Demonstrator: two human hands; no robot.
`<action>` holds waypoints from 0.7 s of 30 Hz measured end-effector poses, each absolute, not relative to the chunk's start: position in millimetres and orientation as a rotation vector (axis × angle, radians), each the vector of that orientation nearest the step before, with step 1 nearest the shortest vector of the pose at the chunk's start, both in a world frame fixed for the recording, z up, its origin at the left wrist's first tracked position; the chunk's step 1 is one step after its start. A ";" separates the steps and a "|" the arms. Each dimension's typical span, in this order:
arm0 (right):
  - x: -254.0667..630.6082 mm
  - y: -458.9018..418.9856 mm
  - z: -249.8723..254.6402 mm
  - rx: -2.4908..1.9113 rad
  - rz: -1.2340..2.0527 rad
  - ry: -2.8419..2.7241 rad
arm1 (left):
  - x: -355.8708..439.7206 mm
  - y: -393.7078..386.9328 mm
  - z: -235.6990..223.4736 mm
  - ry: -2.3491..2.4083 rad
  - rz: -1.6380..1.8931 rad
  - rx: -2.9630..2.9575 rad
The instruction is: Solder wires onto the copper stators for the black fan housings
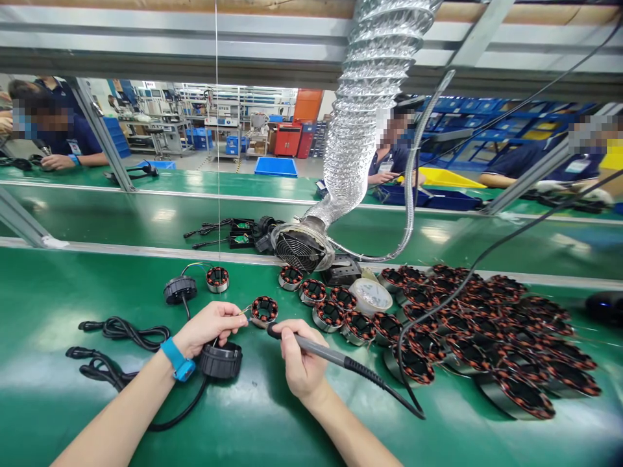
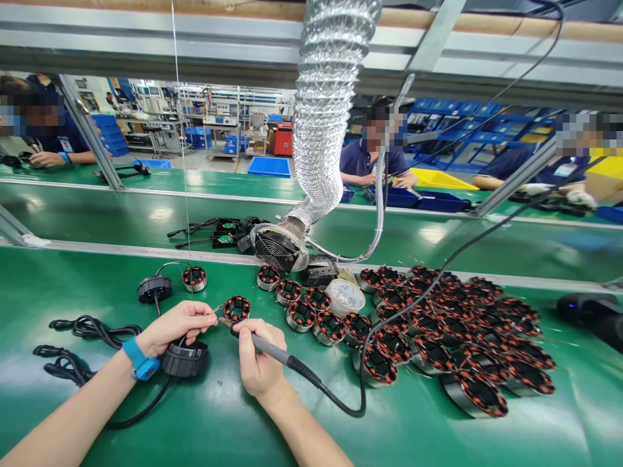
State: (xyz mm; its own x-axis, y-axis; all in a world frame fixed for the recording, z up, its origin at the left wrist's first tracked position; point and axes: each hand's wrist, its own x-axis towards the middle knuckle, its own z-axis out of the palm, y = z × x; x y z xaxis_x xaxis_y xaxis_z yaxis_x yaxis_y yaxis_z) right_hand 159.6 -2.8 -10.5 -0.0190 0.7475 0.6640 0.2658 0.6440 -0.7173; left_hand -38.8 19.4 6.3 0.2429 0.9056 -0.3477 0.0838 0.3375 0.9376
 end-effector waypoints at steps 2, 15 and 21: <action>159.9 -1.9 -13.0 -0.875 0.493 -1.546 | -38.5 19.4 6.1 1.195 0.747 1.086; 160.1 3.5 -17.4 -0.936 0.509 -1.493 | -40.7 19.8 2.5 1.182 0.754 1.079; 157.3 8.1 -8.9 -0.945 0.480 -1.543 | -40.5 20.4 1.8 1.173 0.758 1.074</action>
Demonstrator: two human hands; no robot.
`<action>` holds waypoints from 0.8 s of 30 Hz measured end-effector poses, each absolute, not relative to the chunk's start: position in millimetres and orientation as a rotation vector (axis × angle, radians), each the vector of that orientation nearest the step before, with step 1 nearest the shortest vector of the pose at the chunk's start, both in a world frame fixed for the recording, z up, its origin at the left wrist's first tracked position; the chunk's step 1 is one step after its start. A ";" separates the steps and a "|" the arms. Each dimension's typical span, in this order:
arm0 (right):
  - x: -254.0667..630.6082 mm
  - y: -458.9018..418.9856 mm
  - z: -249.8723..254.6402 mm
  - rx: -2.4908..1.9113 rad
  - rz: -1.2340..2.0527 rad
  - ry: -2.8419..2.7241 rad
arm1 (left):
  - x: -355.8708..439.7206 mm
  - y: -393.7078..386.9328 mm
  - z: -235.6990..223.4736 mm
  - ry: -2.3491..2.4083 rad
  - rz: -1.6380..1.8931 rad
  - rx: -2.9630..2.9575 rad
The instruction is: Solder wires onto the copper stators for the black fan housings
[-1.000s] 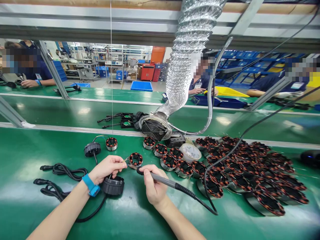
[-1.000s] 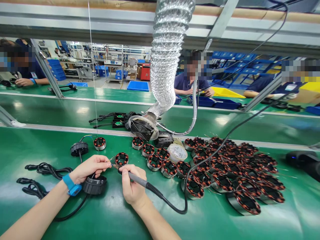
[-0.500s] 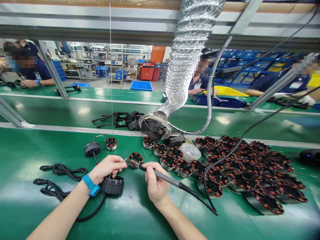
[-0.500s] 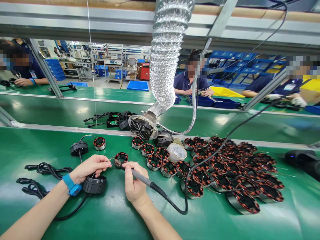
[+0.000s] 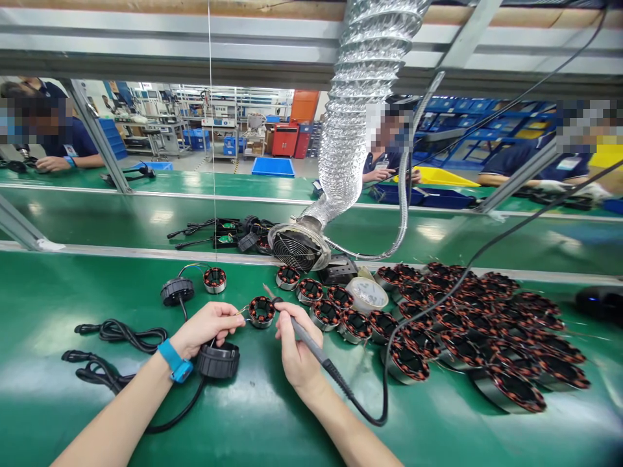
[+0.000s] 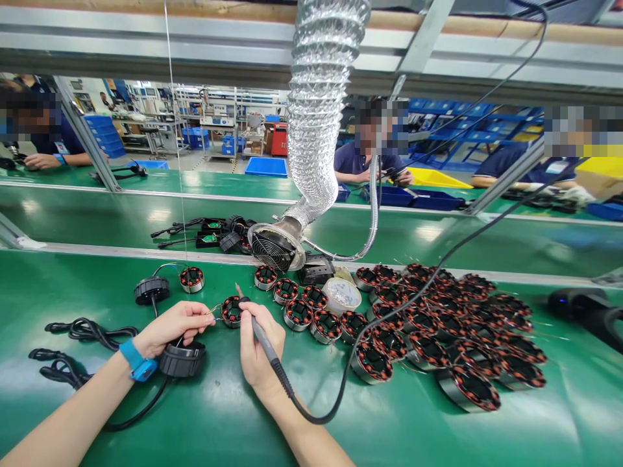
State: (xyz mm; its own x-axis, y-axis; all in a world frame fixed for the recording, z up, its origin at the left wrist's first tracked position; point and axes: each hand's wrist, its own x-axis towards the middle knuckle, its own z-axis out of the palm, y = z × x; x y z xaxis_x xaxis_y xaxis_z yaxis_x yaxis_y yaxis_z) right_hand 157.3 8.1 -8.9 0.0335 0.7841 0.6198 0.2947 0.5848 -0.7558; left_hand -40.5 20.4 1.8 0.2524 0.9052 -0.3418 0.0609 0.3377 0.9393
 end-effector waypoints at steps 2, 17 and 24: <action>156.3 10.2 -8.3 -0.930 0.456 -1.579 | -40.4 20.9 1.6 1.171 0.757 1.074; 150.4 21.0 -16.7 -0.977 0.449 -1.852 | -40.2 20.3 2.1 1.191 0.758 1.080; 151.4 27.6 -26.6 -1.009 0.486 -1.905 | -40.2 20.0 2.6 1.197 0.754 1.081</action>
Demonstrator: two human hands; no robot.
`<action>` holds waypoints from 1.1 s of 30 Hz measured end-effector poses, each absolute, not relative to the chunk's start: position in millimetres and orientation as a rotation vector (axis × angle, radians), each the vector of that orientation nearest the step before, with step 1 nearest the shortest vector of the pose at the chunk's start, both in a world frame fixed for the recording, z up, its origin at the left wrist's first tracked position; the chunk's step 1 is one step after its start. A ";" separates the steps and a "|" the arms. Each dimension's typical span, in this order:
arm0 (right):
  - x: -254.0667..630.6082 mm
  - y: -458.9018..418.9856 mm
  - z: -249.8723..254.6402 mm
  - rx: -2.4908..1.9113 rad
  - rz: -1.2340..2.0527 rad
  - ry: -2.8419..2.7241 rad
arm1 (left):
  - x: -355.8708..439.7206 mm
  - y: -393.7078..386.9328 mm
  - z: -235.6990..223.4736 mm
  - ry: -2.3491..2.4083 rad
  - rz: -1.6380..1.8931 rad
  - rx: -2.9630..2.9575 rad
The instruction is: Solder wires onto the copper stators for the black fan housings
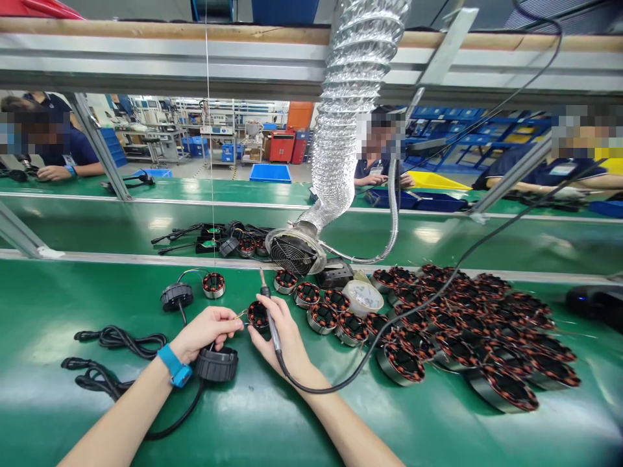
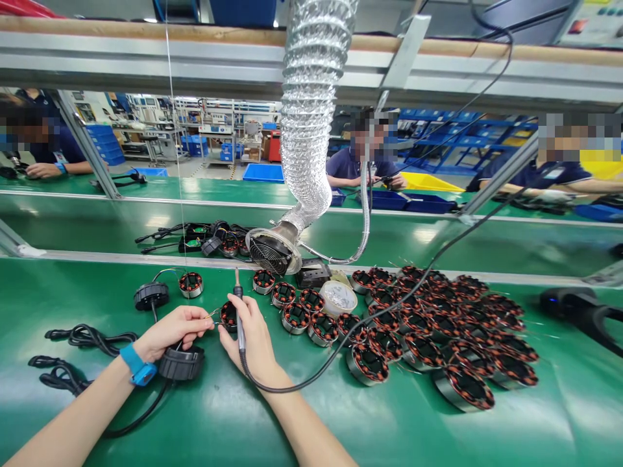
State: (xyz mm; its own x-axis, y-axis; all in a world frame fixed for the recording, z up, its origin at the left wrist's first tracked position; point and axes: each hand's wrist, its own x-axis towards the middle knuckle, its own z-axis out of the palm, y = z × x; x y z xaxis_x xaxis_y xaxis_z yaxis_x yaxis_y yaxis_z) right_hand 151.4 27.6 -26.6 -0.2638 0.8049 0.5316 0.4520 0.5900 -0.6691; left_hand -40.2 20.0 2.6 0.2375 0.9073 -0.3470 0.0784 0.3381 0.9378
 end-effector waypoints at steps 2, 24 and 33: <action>152.2 30.1 -29.6 -1.011 0.502 -1.910 | -40.7 20.2 1.8 1.200 0.749 1.086; 162.8 37.9 -25.5 -0.769 0.321 -1.964 | -46.6 13.5 22.7 1.216 0.633 1.181; 167.4 34.9 -24.8 -0.655 0.075 -1.863 | -40.5 7.3 25.1 1.193 0.652 1.282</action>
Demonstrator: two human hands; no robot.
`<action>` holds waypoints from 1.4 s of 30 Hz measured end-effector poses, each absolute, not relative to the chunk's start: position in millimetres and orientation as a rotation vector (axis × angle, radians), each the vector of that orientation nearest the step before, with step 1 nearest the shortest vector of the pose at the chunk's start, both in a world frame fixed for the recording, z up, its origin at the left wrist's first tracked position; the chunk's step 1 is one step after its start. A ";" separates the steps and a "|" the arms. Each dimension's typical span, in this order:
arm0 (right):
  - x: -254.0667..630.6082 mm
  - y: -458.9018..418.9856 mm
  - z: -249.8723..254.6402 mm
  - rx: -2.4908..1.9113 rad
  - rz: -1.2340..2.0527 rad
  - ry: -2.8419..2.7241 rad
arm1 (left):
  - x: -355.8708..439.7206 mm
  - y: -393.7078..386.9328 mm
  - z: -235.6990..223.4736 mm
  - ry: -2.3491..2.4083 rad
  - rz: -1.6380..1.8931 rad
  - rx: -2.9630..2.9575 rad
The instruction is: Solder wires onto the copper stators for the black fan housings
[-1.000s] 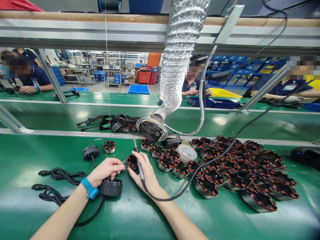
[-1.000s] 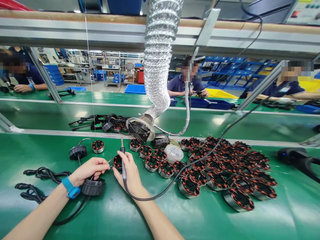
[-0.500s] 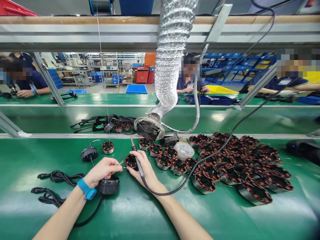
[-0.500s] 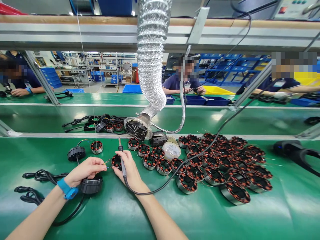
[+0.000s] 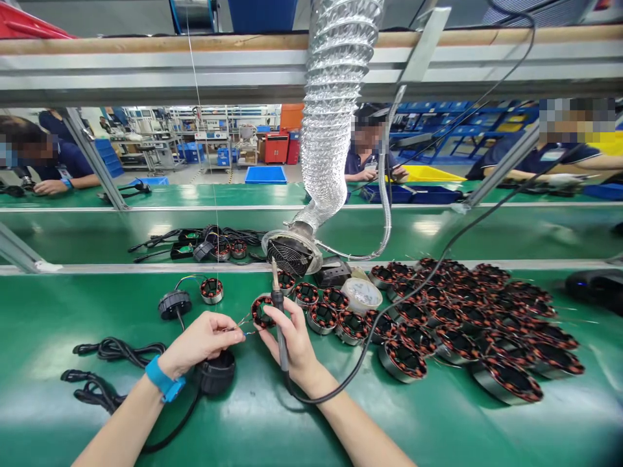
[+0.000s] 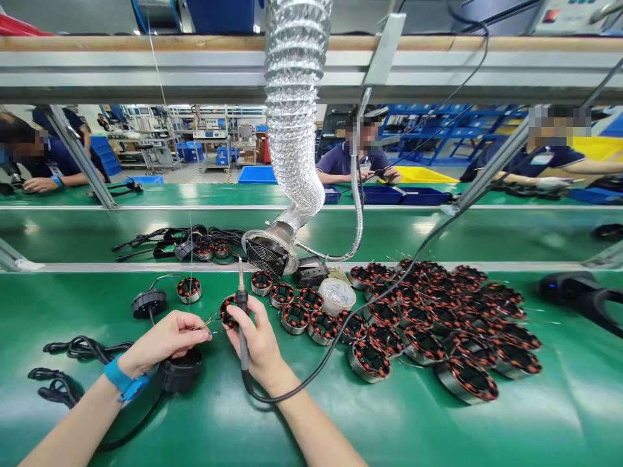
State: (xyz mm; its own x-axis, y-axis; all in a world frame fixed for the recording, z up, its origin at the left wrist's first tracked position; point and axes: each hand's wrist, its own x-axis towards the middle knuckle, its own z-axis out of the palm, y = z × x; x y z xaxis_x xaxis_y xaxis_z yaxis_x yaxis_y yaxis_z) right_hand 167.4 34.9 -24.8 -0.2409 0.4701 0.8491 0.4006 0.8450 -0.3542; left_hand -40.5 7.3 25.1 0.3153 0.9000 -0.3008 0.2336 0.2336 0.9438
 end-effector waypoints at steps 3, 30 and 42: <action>166.4 34.8 -24.8 -0.689 0.122 -1.855 | -41.6 8.8 22.9 1.174 0.672 1.295; 162.2 33.1 -31.8 -0.745 0.308 -1.868 | -25.5 3.8 30.3 1.327 0.686 1.337; 162.2 34.1 -32.2 -0.828 0.466 -1.908 | -32.5 10.3 22.8 1.289 0.669 1.227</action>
